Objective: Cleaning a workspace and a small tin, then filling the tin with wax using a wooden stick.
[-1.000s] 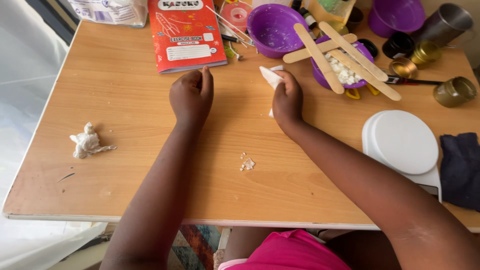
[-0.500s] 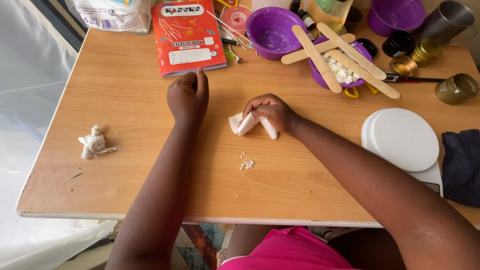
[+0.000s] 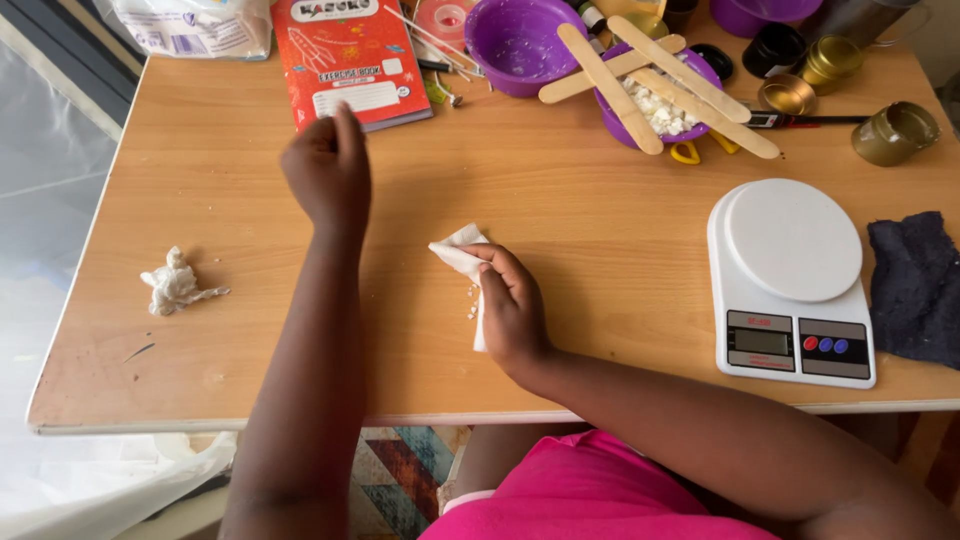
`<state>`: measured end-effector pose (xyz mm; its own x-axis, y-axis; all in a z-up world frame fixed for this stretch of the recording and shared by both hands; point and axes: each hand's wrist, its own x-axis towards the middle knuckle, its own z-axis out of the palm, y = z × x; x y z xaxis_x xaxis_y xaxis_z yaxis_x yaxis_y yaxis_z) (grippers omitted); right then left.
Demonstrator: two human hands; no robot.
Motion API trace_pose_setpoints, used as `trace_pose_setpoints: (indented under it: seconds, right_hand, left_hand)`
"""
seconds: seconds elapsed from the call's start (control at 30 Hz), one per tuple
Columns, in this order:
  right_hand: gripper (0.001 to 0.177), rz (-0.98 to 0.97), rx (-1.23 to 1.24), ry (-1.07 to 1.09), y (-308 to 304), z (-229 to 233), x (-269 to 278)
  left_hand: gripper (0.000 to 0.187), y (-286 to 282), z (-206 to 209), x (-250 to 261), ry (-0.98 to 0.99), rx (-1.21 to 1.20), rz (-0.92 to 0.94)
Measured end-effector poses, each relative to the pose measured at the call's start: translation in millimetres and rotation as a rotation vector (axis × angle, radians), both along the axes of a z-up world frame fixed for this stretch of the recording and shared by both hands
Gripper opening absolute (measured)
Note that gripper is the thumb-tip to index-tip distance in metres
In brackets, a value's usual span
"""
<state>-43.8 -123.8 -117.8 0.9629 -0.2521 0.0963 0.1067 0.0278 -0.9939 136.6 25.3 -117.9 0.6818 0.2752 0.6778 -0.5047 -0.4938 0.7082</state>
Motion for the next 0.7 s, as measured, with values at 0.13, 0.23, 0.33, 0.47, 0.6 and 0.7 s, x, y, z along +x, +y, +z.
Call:
trace_pose_setpoints:
  seconds: [0.13,0.23,0.33,0.47,0.6,0.7]
  right_hand:
    - [0.032,-0.016,0.006,-0.029,19.8,5.4,-0.6]
    - [0.032,0.002,0.018,-0.004,33.9,3.5,4.5]
    - [0.031,0.003,-0.082,0.042,53.7,3.0,11.2]
    - [0.032,0.062,0.073,0.129,86.9,8.1,23.4]
    - [0.032,0.109,0.38,0.301,120.1,-6.9,59.3]
    - [0.032,0.055,0.693,0.426,139.5,-36.0,115.6]
  left_hand:
    - [0.036,26.1,46.2,-33.8,-0.143,-0.274,0.007]
    - [0.038,45.3,62.2,-68.0,-0.143,-0.56,0.047]
    - [0.044,67.5,62.4,-97.3,-0.054,-0.518,0.254]
    - [0.04,86.5,39.5,-110.1,-0.1,-0.516,0.423]
    - [0.04,90.2,17.6,-112.0,-0.237,-0.317,0.416]
    - [0.04,92.4,15.1,-109.0,-0.274,-0.155,0.372]
